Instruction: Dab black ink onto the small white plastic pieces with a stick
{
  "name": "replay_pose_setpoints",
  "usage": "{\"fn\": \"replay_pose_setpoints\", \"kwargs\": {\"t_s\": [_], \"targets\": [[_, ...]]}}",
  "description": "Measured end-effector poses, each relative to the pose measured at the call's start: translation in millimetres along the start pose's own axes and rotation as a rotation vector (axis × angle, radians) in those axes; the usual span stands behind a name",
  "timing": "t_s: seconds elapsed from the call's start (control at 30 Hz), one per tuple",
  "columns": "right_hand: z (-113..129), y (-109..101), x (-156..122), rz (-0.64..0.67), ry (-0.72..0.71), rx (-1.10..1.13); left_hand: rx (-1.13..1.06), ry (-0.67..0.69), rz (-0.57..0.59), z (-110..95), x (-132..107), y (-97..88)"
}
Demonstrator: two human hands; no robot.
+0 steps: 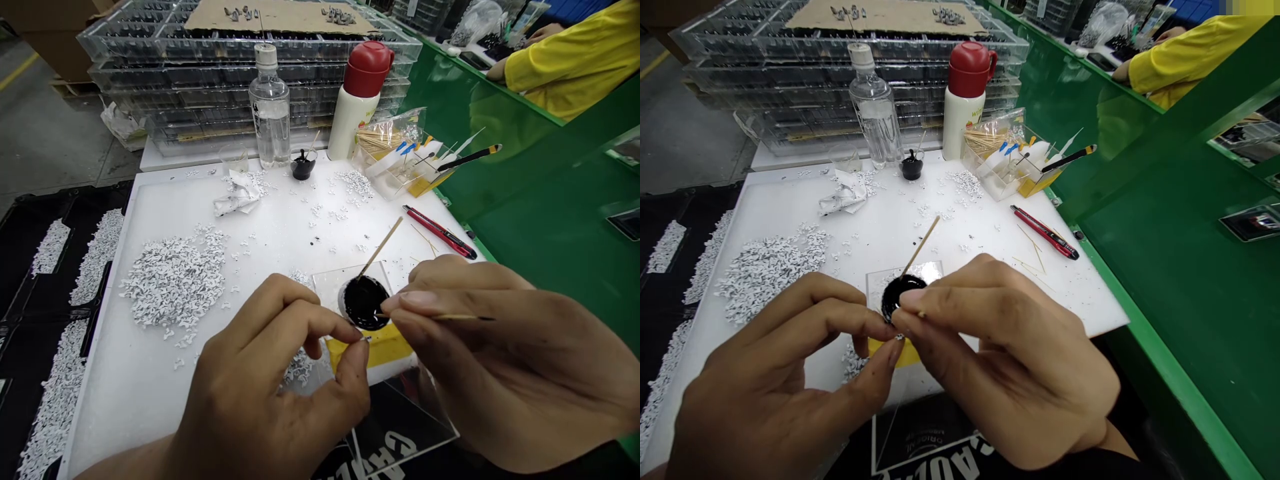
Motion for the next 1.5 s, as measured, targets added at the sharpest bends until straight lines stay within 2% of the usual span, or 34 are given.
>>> {"fn": "replay_pose_setpoints", "kwargs": {"t_s": [0.23, 0.4, 0.57, 0.67, 0.73, 0.87, 0.93, 0.97, 1.03, 1.17, 1.5], "targets": [[-2, -2, -5, 0.0, 0.078, -0.008, 0.0, -0.002, 0.002, 1, 1, 1.4], [0, 0, -7, -0.02, 0.008, -0.023, 0.0, 0.001, -0.004, 0, 0, 1.2], [1, 1, -17, -0.078, 0.142, -0.17, 0.006, -0.002, 0.005, 0, 0, 0.4], [-1, -2, -17, -0.048, 0.09, -0.194, -0.005, -0.004, 0.004, 0, 1, 1.1], [-3, -6, -16, 0.021, 0.044, -0.199, -0.003, -0.011, 0.0, 0, 2, 1.7], [-7, -14, -20, -0.003, 0.118, -0.213, 0.004, 0.003, -0.013, -1, 2, 1.9], [-5, -12, -25, 0.088, 0.037, -0.215, 0.011, 0.007, -0.012, -2, 2, 0.9], [-4, -11, -27, 0.026, 0.116, -0.282, 0.012, 0.004, -0.005, -2, 1, 0.4], [0, -7, -28, -0.046, 0.137, -0.286, 0.01, -0.004, 0.004, -3, 1, -0.8], [6, -2, -24, -0.002, 0.122, -0.246, -0.005, 0.003, -0.004, -3, 1, -0.9], [2, -8, -23, 0.057, 0.115, -0.249, -0.007, -0.004, 0.006, -1, 1, 0.2]]}}
Point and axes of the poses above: each hand's wrist, its own x-axis towards the middle knuckle, its own y-axis out of the palm, z = x × y, the point moved 1 cm from there along x, towards the middle knuckle, and after that the axes turned 5 degrees about y, right-handed, at the moved point
